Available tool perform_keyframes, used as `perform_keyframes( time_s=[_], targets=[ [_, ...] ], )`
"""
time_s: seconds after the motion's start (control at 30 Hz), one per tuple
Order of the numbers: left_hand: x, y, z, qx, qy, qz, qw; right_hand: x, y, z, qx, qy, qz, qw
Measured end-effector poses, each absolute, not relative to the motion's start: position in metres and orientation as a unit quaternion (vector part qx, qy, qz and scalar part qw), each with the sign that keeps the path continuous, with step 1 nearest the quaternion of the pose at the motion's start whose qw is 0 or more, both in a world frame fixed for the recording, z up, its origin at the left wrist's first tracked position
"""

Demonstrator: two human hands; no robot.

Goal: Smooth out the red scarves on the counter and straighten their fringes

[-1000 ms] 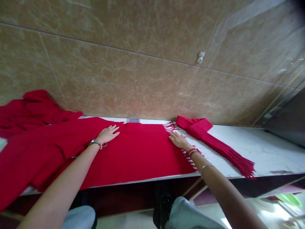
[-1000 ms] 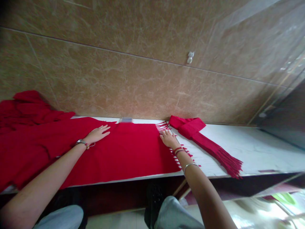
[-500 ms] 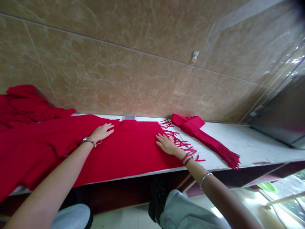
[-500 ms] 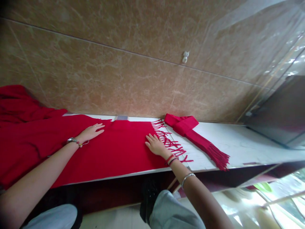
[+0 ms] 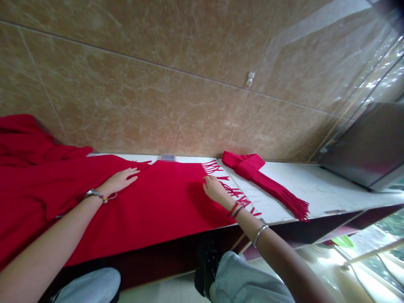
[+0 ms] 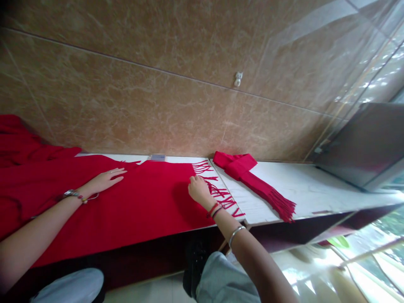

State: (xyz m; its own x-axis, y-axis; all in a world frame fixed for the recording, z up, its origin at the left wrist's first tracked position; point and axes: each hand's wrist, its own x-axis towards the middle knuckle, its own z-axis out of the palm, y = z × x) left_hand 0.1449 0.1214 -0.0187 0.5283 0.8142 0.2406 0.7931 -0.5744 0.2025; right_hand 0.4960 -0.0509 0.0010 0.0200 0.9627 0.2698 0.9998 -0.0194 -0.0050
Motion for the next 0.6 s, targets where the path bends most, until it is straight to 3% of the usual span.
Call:
perform_keyframes(
  time_s=[0.23, 0.37, 0.6],
  targets=[
    [0.141, 0.136, -0.032, 0.88, 0.439, 0.179, 0.039, 0.557, -0.068, 0.003, -0.79, -0.596, -0.133, -0.056],
    [0.141, 0.137, -0.033, 0.88, 0.439, 0.18, 0.032, 0.569, -0.065, 0.015, -0.81, -0.566, -0.149, -0.045],
    [0.141, 0.132, -0.027, 0.875, 0.442, 0.189, 0.047, 0.51, -0.009, 0.002, -0.737, -0.663, -0.123, -0.035]
  ],
)
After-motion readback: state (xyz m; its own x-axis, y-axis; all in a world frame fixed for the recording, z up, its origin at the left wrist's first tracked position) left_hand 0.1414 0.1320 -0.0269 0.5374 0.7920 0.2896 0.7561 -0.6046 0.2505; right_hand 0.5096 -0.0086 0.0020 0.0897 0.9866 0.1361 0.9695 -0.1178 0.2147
